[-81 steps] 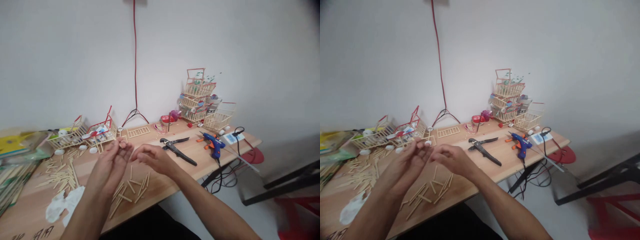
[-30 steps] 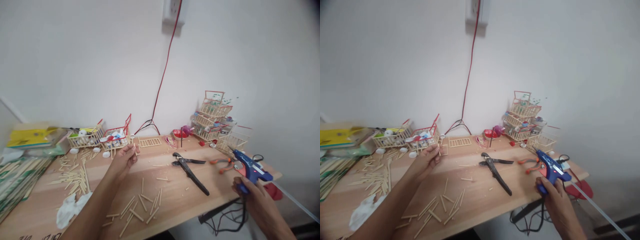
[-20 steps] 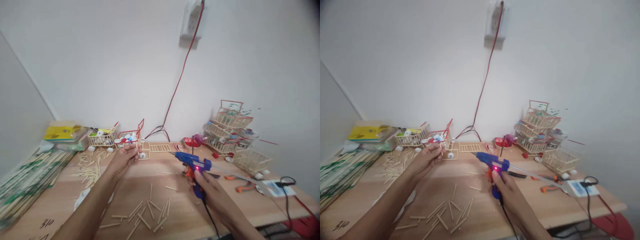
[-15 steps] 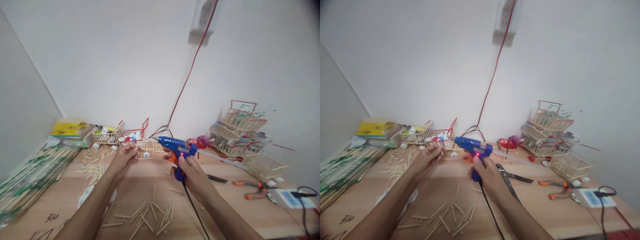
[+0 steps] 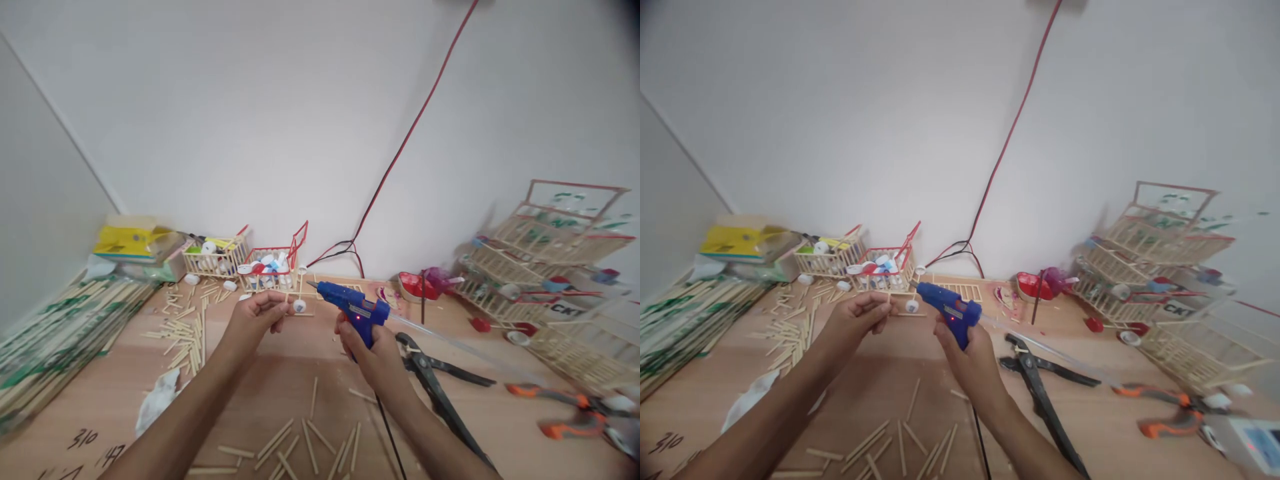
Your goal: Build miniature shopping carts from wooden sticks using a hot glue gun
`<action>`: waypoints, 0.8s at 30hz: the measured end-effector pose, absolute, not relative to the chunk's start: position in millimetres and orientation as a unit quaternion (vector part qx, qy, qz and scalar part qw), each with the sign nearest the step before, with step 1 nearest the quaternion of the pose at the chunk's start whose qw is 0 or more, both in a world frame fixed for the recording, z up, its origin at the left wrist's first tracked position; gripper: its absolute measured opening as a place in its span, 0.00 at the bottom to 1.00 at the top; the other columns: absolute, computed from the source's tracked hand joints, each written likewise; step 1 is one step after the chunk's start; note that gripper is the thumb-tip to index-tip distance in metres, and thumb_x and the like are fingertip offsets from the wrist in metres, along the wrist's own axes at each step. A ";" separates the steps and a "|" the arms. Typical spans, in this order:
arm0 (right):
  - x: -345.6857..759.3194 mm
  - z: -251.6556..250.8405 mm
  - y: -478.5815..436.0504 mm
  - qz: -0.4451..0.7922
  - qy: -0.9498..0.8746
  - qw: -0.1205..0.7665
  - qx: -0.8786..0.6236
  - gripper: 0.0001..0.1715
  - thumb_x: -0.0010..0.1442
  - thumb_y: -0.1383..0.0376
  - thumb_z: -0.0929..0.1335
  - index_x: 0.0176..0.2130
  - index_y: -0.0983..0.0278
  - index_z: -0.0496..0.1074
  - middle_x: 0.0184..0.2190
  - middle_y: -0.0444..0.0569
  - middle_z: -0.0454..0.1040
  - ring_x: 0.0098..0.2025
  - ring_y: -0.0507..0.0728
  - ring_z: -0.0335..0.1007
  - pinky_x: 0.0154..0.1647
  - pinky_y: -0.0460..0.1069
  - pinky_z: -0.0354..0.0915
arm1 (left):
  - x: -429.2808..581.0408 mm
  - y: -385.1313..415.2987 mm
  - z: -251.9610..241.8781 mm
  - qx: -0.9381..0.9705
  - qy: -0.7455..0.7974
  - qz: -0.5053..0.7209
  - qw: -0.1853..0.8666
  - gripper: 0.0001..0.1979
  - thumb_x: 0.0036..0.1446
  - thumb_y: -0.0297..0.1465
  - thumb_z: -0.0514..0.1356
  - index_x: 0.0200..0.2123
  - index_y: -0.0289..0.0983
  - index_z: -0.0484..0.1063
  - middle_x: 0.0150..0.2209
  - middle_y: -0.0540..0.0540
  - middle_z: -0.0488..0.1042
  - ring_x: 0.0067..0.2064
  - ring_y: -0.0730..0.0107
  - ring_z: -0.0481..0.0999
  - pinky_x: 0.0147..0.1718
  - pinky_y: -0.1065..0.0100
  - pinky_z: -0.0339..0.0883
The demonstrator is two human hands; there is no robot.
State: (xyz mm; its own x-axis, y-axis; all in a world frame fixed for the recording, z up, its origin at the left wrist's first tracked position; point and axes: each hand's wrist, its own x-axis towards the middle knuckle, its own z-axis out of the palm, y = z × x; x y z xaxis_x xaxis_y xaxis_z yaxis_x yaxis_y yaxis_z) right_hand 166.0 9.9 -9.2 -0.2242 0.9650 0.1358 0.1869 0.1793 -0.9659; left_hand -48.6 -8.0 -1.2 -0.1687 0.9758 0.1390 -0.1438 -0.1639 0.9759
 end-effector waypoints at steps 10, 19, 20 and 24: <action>172.4 0.9 1.4 0.430 -0.683 0.375 -0.455 0.27 0.59 0.45 0.65 0.35 0.67 0.71 0.22 0.43 0.63 0.21 0.49 0.57 0.21 0.45 0.54 | -50.7 -9.9 3.4 0.493 0.524 0.616 0.320 0.06 0.48 0.34 0.67 0.29 0.37 0.80 0.25 0.50 0.75 0.23 0.77 0.66 0.23 0.73 0.60; 168.8 0.3 -1.5 0.454 -0.694 0.351 -0.435 0.24 0.60 0.47 0.64 0.32 0.66 0.68 0.22 0.41 0.61 0.20 0.47 0.53 0.20 0.44 0.52 | -51.0 -11.6 2.8 0.561 0.509 0.630 0.174 0.02 0.50 0.29 0.65 0.28 0.40 0.80 0.31 0.49 0.79 0.34 0.69 0.76 0.35 0.70 0.68; 168.6 0.0 -1.9 0.450 -0.696 0.351 -0.436 0.24 0.60 0.47 0.64 0.31 0.66 0.67 0.21 0.41 0.60 0.20 0.47 0.53 0.20 0.44 0.52 | -50.6 -11.9 3.2 0.565 0.508 0.629 0.166 0.02 0.51 0.29 0.65 0.29 0.40 0.80 0.31 0.49 0.79 0.34 0.69 0.76 0.34 0.70 0.68; 168.6 -0.5 -2.6 0.431 -0.709 0.347 -0.438 0.25 0.60 0.46 0.64 0.29 0.65 0.67 0.17 0.40 0.59 0.18 0.48 0.52 0.18 0.44 0.49 | -49.5 -13.1 4.6 0.581 0.507 0.620 0.145 0.02 0.52 0.30 0.65 0.29 0.40 0.80 0.31 0.49 0.79 0.34 0.69 0.76 0.33 0.70 0.67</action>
